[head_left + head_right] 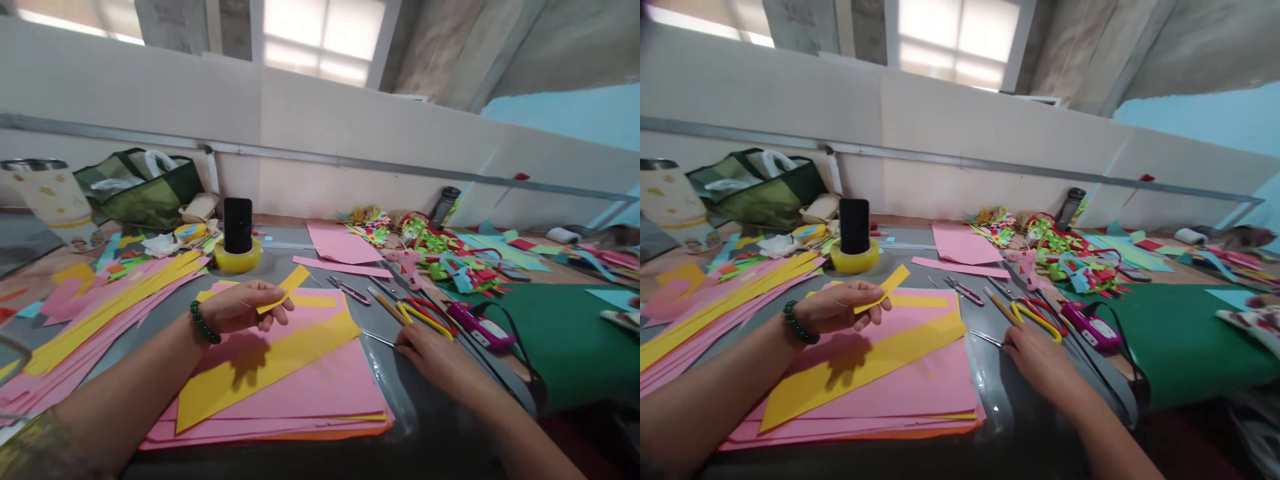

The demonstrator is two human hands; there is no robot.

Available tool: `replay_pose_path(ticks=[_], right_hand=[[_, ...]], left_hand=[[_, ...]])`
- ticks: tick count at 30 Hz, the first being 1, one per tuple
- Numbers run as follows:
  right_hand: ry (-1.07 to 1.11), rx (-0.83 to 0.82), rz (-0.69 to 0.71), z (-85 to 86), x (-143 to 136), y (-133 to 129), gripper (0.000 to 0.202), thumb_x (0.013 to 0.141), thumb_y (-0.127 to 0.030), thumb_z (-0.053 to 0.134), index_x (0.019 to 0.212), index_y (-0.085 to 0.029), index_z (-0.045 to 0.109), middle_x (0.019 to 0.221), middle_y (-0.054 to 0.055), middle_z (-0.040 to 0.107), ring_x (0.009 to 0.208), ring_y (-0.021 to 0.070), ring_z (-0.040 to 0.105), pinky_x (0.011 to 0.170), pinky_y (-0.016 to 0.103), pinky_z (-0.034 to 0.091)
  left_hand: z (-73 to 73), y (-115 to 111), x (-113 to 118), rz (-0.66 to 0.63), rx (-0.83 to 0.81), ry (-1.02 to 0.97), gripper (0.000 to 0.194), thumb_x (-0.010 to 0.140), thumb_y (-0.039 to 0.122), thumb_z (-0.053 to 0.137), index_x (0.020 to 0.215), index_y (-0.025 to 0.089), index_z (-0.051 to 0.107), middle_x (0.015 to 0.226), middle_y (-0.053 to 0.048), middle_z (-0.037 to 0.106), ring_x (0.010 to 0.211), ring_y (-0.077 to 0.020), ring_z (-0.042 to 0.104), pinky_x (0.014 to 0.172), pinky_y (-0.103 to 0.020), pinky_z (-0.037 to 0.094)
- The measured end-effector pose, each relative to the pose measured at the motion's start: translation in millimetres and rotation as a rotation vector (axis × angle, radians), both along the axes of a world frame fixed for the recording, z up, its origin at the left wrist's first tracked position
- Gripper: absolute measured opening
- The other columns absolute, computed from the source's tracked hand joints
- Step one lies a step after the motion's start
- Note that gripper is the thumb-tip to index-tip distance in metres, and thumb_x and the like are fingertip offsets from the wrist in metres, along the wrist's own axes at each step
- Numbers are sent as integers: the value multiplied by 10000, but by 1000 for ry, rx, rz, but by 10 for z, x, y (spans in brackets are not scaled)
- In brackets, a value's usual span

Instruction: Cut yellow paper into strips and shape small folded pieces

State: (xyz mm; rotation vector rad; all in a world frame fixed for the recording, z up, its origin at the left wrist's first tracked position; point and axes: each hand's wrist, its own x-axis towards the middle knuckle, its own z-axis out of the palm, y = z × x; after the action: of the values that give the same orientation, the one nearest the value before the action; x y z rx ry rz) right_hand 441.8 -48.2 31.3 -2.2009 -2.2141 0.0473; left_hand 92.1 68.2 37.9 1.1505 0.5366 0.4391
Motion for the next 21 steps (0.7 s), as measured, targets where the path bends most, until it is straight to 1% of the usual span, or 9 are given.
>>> replay_pose_path(ticks=[2,3,5,7,9,11,15,18,21], right_hand=[[5,78,-26,-116,82,-12,194,836,-281,430,761,-204,592,839,89,662,793,239,630,679,331,446],[21,107,-60,-129,110,-14,195,840,-287,413,753,-206,568,821,91,660,772,240,632,668,333,443],[91,152,-145,-73,100,-36,215,859,-305,368,724,-215,508,728,76,645,680,225,626,612,323,428],[218,202,-182,48,-36,-96,273,897,-350,302,703,-227,451,605,33,593,563,190,587,557,302,405],[380,252,-117,172,-292,-174,337,925,-416,256,711,-232,439,533,-11,528,488,155,528,533,281,394],[529,259,-12,255,-601,-232,325,927,-441,284,752,-229,457,541,-32,509,479,133,496,510,256,383],[662,220,134,290,-1072,-211,254,913,-429,386,848,-215,506,555,-54,462,493,114,427,476,230,331],[735,141,166,273,-1204,-136,263,927,-421,381,865,-211,527,562,-57,470,494,102,416,476,219,324],[787,100,163,255,-1226,-93,294,931,-428,379,813,-208,534,567,-54,464,508,96,426,481,209,331]], left_hand=[[15,2,4,11,-43,-52,349,734,407,725,859,83,691,667,-50,678,444,-44,549,409,-128,365],[21,1,7,15,-59,-72,354,731,400,730,880,81,692,671,-52,681,446,-44,555,408,-123,368],[29,-4,10,15,-84,-102,365,740,385,727,930,76,689,683,-57,685,459,-46,567,414,-117,376],[28,-9,10,11,-101,-125,363,760,371,712,963,72,684,690,-59,686,465,-47,572,416,-116,380],[19,-8,7,5,-109,-143,349,772,357,703,970,71,683,690,-59,686,466,-51,575,421,-120,391],[4,0,0,0,-109,-157,347,775,352,701,980,74,683,688,-57,686,468,-55,581,424,-121,398],[-20,17,-17,-13,-114,-157,343,783,341,695,1000,75,680,704,-63,693,478,-59,588,435,-121,407],[-29,24,-20,-4,-107,-158,306,793,322,688,973,75,689,730,-72,701,482,-56,590,457,-124,423],[-37,27,-15,-3,-84,-148,300,805,324,675,972,76,693,758,-82,705,478,-52,587,455,-122,418]])
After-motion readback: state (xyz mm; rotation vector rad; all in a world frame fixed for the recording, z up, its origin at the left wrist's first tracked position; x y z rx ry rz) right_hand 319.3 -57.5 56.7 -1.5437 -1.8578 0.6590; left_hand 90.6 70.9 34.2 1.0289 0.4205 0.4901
